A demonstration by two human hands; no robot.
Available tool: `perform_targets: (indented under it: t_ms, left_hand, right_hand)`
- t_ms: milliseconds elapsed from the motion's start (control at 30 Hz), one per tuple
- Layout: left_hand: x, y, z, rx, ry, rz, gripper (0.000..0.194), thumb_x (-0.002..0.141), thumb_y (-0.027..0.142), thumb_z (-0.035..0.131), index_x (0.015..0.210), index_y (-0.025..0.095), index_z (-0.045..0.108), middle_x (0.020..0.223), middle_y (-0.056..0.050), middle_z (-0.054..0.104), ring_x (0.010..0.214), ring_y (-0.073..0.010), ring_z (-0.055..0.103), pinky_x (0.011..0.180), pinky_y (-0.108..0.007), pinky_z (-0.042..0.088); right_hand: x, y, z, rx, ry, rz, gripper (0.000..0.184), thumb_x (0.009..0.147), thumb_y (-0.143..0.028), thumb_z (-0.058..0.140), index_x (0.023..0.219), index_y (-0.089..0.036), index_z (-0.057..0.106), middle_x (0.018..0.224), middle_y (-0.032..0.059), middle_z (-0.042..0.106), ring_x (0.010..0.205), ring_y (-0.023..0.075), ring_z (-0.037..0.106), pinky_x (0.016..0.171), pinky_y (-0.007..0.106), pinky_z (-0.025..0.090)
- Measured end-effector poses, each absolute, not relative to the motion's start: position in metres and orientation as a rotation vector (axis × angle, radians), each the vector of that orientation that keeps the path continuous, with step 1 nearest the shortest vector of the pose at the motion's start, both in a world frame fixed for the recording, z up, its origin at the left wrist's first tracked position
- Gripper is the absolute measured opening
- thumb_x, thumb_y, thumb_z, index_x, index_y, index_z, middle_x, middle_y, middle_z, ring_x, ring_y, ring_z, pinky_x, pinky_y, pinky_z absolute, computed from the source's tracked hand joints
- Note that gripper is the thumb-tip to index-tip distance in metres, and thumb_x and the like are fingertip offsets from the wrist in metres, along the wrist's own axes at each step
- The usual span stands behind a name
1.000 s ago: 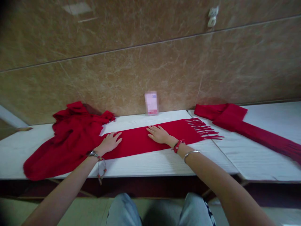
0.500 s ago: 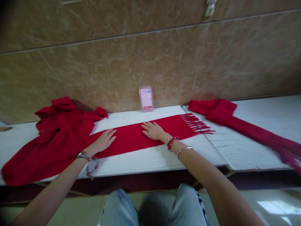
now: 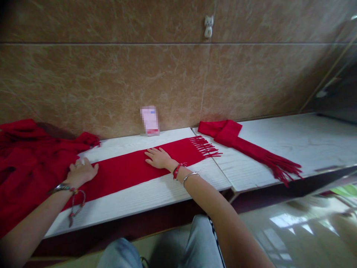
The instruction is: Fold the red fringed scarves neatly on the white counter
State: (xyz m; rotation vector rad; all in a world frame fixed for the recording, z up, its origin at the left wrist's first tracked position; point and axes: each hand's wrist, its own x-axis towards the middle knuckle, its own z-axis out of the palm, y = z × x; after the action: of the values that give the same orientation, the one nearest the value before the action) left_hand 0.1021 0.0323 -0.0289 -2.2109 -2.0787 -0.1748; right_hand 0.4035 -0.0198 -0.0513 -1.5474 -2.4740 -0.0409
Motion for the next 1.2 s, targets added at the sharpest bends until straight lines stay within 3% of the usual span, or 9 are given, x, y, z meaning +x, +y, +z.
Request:
perform_targets:
  t_ms: [67, 233, 367, 467, 567, 667, 867, 1100, 1200]
  left_hand:
    - [0.115, 0.018, -0.032, -2.174, -1.976, -0.201, 0.058, 0.087, 0.041, 0.024, 0.136, 0.01, 0.026, 0.144, -0.023, 0.009, 0.128, -0.0472, 0.006, 0.092, -0.063, 0.024]
    - [0.138, -0.007, -0.047, -2.638, -1.673, 0.038, 0.051, 0.089, 0.041, 0.018, 0.139, 0.029, 0.022, 0.148, -0.006, 0.015, 0.133, -0.0303, 0.014, 0.101, -0.054, 0.021]
    - [0.135, -0.015, -0.044, -2.657, -1.675, 0.084, 0.052, 0.09, 0.043, 0.019, 0.139, 0.027, 0.022, 0.147, -0.007, 0.018, 0.132, -0.0297, 0.017, 0.1, -0.053, 0.022]
    - [0.138, -0.031, -0.032, -2.557, -1.557, -0.046, 0.047, 0.09, 0.036, 0.026, 0.133, 0.022, 0.037, 0.14, -0.012, 0.03, 0.128, -0.0306, 0.027, 0.098, -0.049, 0.028]
    - [0.144, -0.052, -0.018, -2.7, -1.187, -0.078, 0.04, 0.088, 0.033, 0.035, 0.122, 0.02, 0.05, 0.121, -0.012, 0.046, 0.11, -0.0234, 0.045, 0.092, -0.037, 0.037]
    - [0.148, -0.065, -0.01, -2.884, -0.93, 0.033, 0.041, 0.084, 0.033, 0.043, 0.123, 0.022, 0.048, 0.112, -0.008, 0.05, 0.099, -0.0193, 0.05, 0.086, -0.03, 0.041]
    - [0.15, -0.053, 0.001, -2.91, -0.886, 0.215, 0.059, 0.073, 0.001, 0.038, 0.129, 0.02, 0.041, 0.113, -0.009, 0.054, 0.098, -0.0179, 0.053, 0.084, -0.028, 0.041]
    - [0.14, -0.022, 0.009, -3.152, -1.093, -0.07, 0.027, 0.081, 0.021, 0.046, 0.104, 0.018, 0.06, 0.103, -0.004, 0.064, 0.093, -0.0162, 0.057, 0.086, -0.026, 0.04]
    - [0.136, -0.02, 0.007, -3.148, -1.17, -0.204, 0.02, 0.079, 0.023, 0.05, 0.095, 0.017, 0.061, 0.099, -0.003, 0.065, 0.09, -0.0155, 0.058, 0.084, -0.025, 0.041]
  right_hand:
    - [0.404, -0.019, -0.051, -1.547, -2.472, -0.03, 0.048, 0.092, -0.041, 0.029, 0.133, -0.018, 0.038, 0.139, 0.0073, 0.036, 0.127, 0.022, 0.031, 0.104, 0.043, 0.023]
    - [0.406, -0.017, -0.055, -1.52, -2.472, -0.029, 0.047, 0.091, -0.04, 0.03, 0.132, -0.019, 0.038, 0.139, 0.0078, 0.036, 0.127, 0.0218, 0.031, 0.104, 0.043, 0.024]
    - [0.407, -0.017, -0.057, -1.514, -2.473, -0.008, 0.047, 0.091, -0.04, 0.031, 0.133, -0.018, 0.038, 0.139, 0.0088, 0.037, 0.127, 0.0226, 0.031, 0.103, 0.044, 0.024]
    - [0.407, -0.017, -0.057, -1.505, -2.459, 0.023, 0.047, 0.091, -0.039, 0.033, 0.131, -0.017, 0.04, 0.138, 0.0108, 0.038, 0.126, 0.0241, 0.034, 0.102, 0.045, 0.025]
    - [0.407, -0.019, -0.053, -1.425, -2.433, 0.015, 0.044, 0.089, -0.035, 0.04, 0.127, -0.013, 0.046, 0.134, 0.0152, 0.042, 0.123, 0.0253, 0.037, 0.101, 0.044, 0.028]
    - [0.406, -0.024, -0.045, -1.227, -2.423, 0.049, 0.041, 0.085, -0.029, 0.049, 0.121, -0.01, 0.051, 0.126, 0.0167, 0.049, 0.118, 0.0239, 0.043, 0.099, 0.039, 0.033]
    - [0.399, -0.04, -0.029, -0.908, -2.485, 0.285, 0.032, 0.082, -0.029, 0.054, 0.109, -0.015, 0.059, 0.107, 0.0102, 0.061, 0.098, 0.0186, 0.056, 0.087, 0.033, 0.043]
    - [0.387, -0.056, -0.019, -0.82, -2.461, 0.483, 0.052, 0.067, -0.04, 0.069, 0.109, -0.014, 0.054, 0.103, 0.0084, 0.058, 0.088, 0.0173, 0.055, 0.077, 0.03, 0.045]
    - [0.384, -0.055, -0.022, -0.869, -2.427, 0.379, 0.035, 0.068, -0.03, 0.069, 0.096, -0.013, 0.057, 0.092, 0.0076, 0.06, 0.08, 0.0161, 0.054, 0.071, 0.027, 0.045]
